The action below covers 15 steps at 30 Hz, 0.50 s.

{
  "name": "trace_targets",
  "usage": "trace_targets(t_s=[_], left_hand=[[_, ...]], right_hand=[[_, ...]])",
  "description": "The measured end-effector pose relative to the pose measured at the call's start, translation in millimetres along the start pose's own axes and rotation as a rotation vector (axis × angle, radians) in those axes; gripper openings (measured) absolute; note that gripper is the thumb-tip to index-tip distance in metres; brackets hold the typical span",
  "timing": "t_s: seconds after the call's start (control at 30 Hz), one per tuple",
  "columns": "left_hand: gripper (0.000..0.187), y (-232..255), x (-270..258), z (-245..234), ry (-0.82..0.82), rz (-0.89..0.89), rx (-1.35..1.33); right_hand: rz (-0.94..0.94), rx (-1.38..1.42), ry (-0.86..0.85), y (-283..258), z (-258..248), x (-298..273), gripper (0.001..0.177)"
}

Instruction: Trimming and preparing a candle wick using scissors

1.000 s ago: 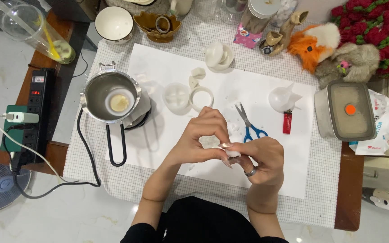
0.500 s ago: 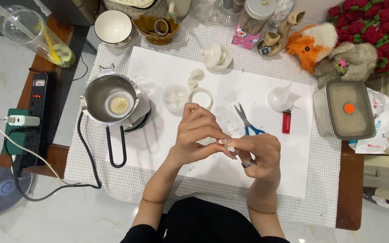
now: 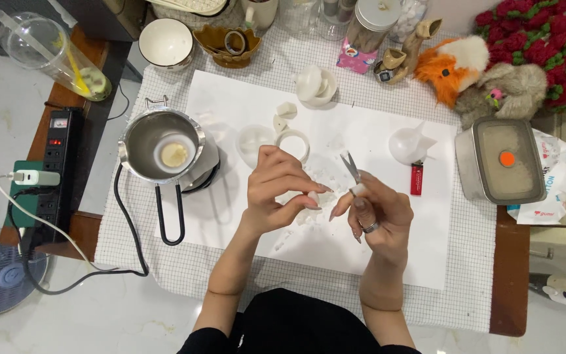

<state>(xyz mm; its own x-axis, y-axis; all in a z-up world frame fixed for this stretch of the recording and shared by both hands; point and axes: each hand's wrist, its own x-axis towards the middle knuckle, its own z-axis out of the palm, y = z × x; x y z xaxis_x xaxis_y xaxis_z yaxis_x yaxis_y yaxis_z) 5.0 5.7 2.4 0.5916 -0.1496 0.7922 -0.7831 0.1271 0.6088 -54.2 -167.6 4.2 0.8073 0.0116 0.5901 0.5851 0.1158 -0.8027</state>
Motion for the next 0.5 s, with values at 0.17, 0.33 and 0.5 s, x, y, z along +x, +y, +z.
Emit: trace_targets(t_s=[0.17,0.33,0.5], left_hand=[[0.02,-4,-4,5,0.034,-0.103,-0.289],[0.024,-7,-9,13,0.058,-0.205,-0.554],[0.027,-10,-14,17,0.148,-0.289,-0.606]], right_hand=[[0.002,-0.143,0.015,-11,5,3,0.028],[0.003,-0.278,0.05,-20,14,7,0.026],[0.025,-0.427,0.024,-32,20,9,0.03]])
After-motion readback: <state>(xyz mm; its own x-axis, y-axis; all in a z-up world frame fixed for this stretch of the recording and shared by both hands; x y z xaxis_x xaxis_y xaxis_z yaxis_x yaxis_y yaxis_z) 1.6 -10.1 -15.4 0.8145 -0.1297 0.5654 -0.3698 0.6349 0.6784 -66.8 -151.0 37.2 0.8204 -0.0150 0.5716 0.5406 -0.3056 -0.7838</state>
